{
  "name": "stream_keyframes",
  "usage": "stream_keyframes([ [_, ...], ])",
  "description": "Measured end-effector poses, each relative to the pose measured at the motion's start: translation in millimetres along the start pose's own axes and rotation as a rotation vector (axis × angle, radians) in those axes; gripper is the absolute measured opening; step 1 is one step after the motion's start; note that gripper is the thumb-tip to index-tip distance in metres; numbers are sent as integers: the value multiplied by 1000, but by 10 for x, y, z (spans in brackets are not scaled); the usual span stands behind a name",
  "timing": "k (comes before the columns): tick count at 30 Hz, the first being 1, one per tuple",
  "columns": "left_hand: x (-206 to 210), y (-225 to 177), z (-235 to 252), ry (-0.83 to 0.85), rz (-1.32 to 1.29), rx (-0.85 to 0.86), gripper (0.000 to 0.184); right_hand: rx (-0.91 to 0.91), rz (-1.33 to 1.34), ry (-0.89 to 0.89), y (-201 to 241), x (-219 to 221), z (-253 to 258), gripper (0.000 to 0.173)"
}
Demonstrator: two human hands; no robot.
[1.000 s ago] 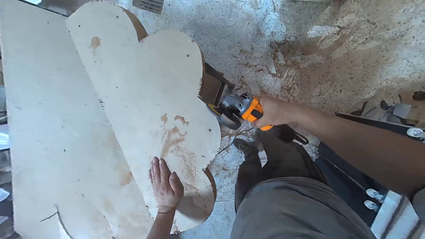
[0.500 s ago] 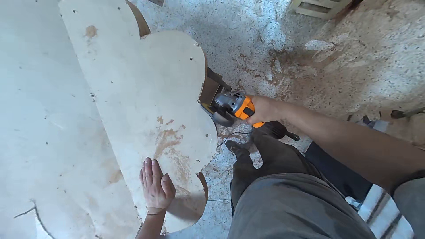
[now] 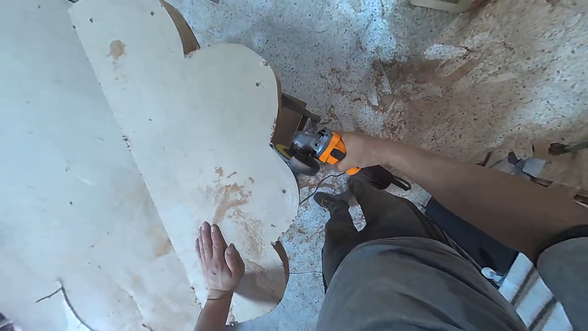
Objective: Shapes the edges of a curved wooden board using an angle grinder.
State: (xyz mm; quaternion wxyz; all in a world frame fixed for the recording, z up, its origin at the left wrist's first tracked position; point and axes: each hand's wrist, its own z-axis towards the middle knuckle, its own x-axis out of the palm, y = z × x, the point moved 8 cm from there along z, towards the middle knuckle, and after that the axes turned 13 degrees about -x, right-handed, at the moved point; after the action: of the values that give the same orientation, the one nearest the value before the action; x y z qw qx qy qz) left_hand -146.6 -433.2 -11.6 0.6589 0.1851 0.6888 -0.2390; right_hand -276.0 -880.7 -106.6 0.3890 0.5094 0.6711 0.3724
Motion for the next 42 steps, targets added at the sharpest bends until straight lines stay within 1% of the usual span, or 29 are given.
stream_keyframes([
  [2, -7, -5, 33, -6, 5, 4, 77, 6, -6, 4, -3, -17, -5, 63],
  [5, 11, -5, -40, 5, 7, 1, 77, 20, 20, 12, 18, 53, -92, 63],
  [9, -18, -8, -4, -21, -2, -2, 77, -1, 17, -85, 20, -10, -139, 60],
  [12, -18, -18, 0, -23, -15, -3, 76, 54, 204, -203, -71, -10, -516, 56],
  [15, -15, 6, -19, -6, -14, -28, 75, 146, 284, -340, -172, -12, -974, 54],
  [19, 10, 32, -50, 31, -16, -52, 72, 112, 312, -503, -305, 126, -1368, 56],
  [21, 10, 49, -41, 12, -35, -39, 70, 104, 329, -604, -287, 316, -1497, 59],
  [24, -14, 35, -28, -20, -58, -20, 69, 117, 443, -770, -255, 772, -1643, 56],
  [26, -27, 29, -21, -22, -55, -26, 68, 64, 621, -869, -200, 1147, -1700, 54],
  [28, -26, 35, -19, -20, -75, -31, 66, -65, 845, -937, -78, 1533, -1731, 53],
  [30, -62, 39, -50, -2, -163, -60, 64, -163, 1044, -979, 127, 1890, -1773, 48],
  [32, -221, -93, -210, 71, -374, -148, 62, -224, 1143, -1039, 362, 2167, -1844, 40],
  [33, -350, -257, -350, 135, -477, -171, 62, -251, 1174, -1072, 458, 2278, -1865, 39],
  [34, -484, -467, -546, 232, -570, -159, 58, -266, 1194, -1103, 544, 2389, -1881, 38],
  [35, -603, -688, -778, 361, -637, -129, 54, -270, 1216, -1142, 626, 2505, -1890, 36],
  [36, -684, -890, -1017, 528, -687, -101, 53, -278, 1240, -1174, 719, 2611, -1885, 34],
  [38, -775, -1177, -1400, 883, -733, -59, 61, -302, 1303, -1229, 907, 2809, -1833, 31],
  [39, -791, -1254, -1508, 1015, -736, -61, 64, -310, 1329, -1243, 993, 2908, -1793, 29],
  [41, -773, -1320, -1604, 1181, -761, -116, 61, -320, 1365, -1217, 1146, 3123, -1710, 31],
  [42, -748, -1320, -1621, 1219, -781, -159, 60, -298, 1363, -1181, 1210, 3232, -1675, 33],
])
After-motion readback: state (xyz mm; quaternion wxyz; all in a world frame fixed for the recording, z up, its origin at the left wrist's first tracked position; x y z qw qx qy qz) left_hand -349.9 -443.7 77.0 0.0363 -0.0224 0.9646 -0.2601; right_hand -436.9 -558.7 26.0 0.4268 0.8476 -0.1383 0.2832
